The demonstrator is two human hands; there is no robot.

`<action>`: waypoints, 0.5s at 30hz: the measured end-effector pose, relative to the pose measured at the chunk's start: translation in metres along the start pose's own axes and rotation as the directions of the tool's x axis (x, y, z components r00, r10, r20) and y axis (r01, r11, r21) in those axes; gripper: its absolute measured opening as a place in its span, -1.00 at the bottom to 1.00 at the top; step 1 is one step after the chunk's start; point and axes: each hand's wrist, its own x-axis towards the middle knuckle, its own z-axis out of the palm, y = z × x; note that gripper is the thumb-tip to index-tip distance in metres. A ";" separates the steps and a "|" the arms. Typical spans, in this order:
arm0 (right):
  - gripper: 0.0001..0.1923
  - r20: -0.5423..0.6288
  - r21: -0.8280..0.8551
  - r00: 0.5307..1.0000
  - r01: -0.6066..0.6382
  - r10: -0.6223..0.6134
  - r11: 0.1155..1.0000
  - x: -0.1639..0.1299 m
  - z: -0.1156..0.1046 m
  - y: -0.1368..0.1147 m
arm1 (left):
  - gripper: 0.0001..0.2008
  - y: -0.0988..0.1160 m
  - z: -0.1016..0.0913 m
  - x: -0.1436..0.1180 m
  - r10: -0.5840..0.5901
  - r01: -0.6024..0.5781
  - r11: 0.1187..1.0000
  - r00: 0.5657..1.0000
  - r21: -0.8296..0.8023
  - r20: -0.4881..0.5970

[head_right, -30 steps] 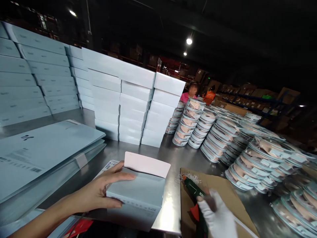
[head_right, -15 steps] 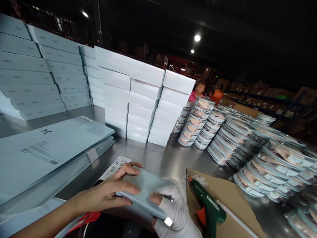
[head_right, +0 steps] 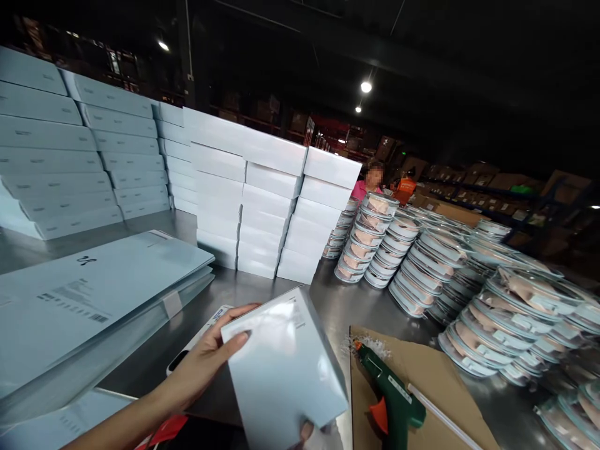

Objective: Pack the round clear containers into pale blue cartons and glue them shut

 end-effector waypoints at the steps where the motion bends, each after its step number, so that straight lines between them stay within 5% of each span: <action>1: -0.13 -0.052 -0.055 0.999 -0.007 0.004 0.998 0.000 -0.002 0.005 | -0.39 0.000 0.001 0.000 -0.005 0.005 1.000 1.000 0.020 -0.003; 3: -0.19 -0.156 -0.179 0.988 -0.030 0.002 0.983 0.007 -0.006 0.011 | -0.32 0.001 -0.002 0.000 0.019 -0.016 0.997 0.999 0.073 -0.033; 6: -0.20 -0.180 -0.371 0.982 -0.021 -0.050 0.928 0.029 -0.005 0.009 | -0.59 0.006 -0.014 -0.002 0.091 -0.081 0.984 0.994 0.157 -0.057; 8: -0.25 -0.051 -0.667 0.996 0.017 -0.068 0.745 0.044 0.001 0.003 | -0.75 0.010 -0.024 -0.007 0.155 -0.142 0.958 0.987 0.248 -0.032; 11: -0.17 0.159 -0.933 0.983 0.122 0.086 0.339 0.053 0.009 -0.009 | -0.76 0.018 -0.047 -0.016 0.279 -0.250 0.883 0.960 0.397 -0.015; 12: -0.15 0.182 -0.937 0.976 0.135 0.121 0.323 0.054 0.009 -0.013 | -0.73 0.022 -0.059 -0.017 0.309 -0.260 0.867 0.950 0.425 -0.049; 15: -0.18 0.156 -0.868 0.986 0.112 0.051 0.483 0.058 0.000 -0.025 | -0.53 0.040 -0.111 -0.009 0.258 -0.144 0.921 0.922 0.363 -0.290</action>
